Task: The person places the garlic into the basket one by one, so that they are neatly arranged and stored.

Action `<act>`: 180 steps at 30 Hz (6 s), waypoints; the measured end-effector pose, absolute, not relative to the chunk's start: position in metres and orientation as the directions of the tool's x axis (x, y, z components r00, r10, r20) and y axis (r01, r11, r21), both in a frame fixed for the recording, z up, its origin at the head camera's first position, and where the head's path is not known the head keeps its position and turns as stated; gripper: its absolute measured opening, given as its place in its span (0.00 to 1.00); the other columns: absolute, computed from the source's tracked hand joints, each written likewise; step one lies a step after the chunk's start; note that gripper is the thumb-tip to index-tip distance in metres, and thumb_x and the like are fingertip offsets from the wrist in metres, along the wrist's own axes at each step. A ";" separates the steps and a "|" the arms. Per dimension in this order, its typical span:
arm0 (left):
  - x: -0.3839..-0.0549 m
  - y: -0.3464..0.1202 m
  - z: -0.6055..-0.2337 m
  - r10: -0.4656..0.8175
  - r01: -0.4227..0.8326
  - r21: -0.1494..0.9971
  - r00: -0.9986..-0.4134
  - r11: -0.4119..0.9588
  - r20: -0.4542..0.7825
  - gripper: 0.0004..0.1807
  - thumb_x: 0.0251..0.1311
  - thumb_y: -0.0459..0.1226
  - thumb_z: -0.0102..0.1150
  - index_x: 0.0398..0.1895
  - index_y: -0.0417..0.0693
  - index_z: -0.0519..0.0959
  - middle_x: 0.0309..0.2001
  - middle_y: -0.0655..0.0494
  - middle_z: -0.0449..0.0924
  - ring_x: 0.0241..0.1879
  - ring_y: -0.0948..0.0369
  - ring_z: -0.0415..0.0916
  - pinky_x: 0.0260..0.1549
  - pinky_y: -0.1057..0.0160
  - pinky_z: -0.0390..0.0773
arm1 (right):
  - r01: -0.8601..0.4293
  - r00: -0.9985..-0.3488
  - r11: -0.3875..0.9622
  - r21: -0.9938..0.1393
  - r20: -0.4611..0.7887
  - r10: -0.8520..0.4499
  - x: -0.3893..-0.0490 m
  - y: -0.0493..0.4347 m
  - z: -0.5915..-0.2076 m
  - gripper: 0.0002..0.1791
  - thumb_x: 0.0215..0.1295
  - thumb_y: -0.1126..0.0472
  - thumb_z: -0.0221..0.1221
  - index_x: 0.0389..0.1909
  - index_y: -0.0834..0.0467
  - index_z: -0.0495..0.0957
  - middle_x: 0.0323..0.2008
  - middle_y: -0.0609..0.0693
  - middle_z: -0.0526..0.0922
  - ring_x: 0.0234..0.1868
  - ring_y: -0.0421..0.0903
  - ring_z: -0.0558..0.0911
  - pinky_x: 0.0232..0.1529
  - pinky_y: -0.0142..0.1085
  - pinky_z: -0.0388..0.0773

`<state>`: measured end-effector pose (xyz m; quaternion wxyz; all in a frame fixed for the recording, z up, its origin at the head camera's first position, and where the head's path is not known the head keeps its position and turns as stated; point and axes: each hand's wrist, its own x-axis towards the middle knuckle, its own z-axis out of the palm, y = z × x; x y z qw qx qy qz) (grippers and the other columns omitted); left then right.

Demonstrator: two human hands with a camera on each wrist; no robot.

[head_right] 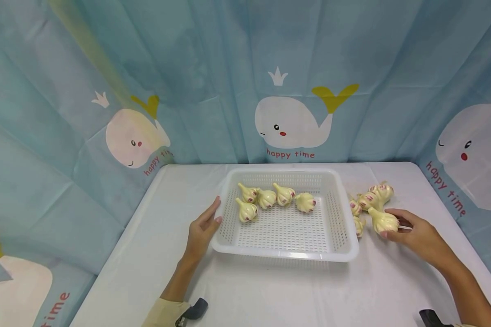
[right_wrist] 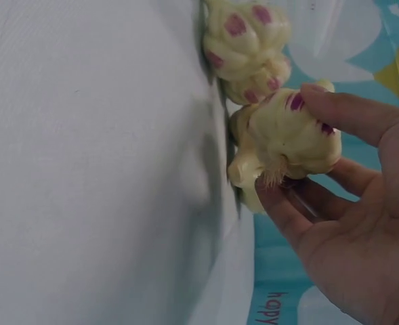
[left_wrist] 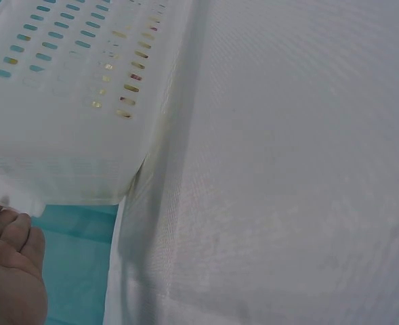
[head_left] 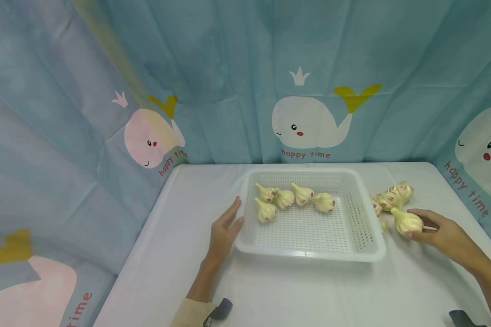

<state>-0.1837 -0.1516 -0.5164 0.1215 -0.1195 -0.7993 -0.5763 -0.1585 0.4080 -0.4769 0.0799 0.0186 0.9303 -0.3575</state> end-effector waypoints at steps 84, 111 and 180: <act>-0.183 -0.153 -0.516 0.063 0.342 0.894 -0.939 0.288 0.339 0.28 0.77 0.39 0.59 0.78 0.53 0.71 0.79 0.63 0.66 0.80 0.63 0.60 0.78 0.69 0.60 | -0.282 -0.956 0.567 -0.774 0.175 -0.236 -0.189 0.286 -0.380 0.36 0.72 0.55 0.69 0.77 0.54 0.68 0.68 0.52 0.74 0.53 0.24 0.79 0.46 0.20 0.84; -0.184 -0.151 -0.516 0.050 0.343 0.897 -0.938 0.278 0.343 0.28 0.76 0.38 0.60 0.77 0.50 0.72 0.79 0.60 0.66 0.80 0.60 0.61 0.77 0.70 0.61 | -0.263 -0.947 0.460 -0.848 0.136 -0.291 -0.223 0.256 -0.356 0.32 0.74 0.55 0.67 0.75 0.52 0.70 0.64 0.49 0.76 0.58 0.37 0.82 0.50 0.24 0.85; -0.183 -0.152 -0.518 0.047 0.337 0.914 -0.941 0.224 0.336 0.28 0.76 0.35 0.60 0.77 0.50 0.72 0.79 0.61 0.67 0.80 0.62 0.61 0.77 0.69 0.61 | -0.282 -0.782 0.556 -0.782 -0.148 -0.606 -0.285 0.162 -0.408 0.32 0.63 0.48 0.76 0.63 0.59 0.80 0.59 0.56 0.86 0.60 0.56 0.85 0.60 0.49 0.87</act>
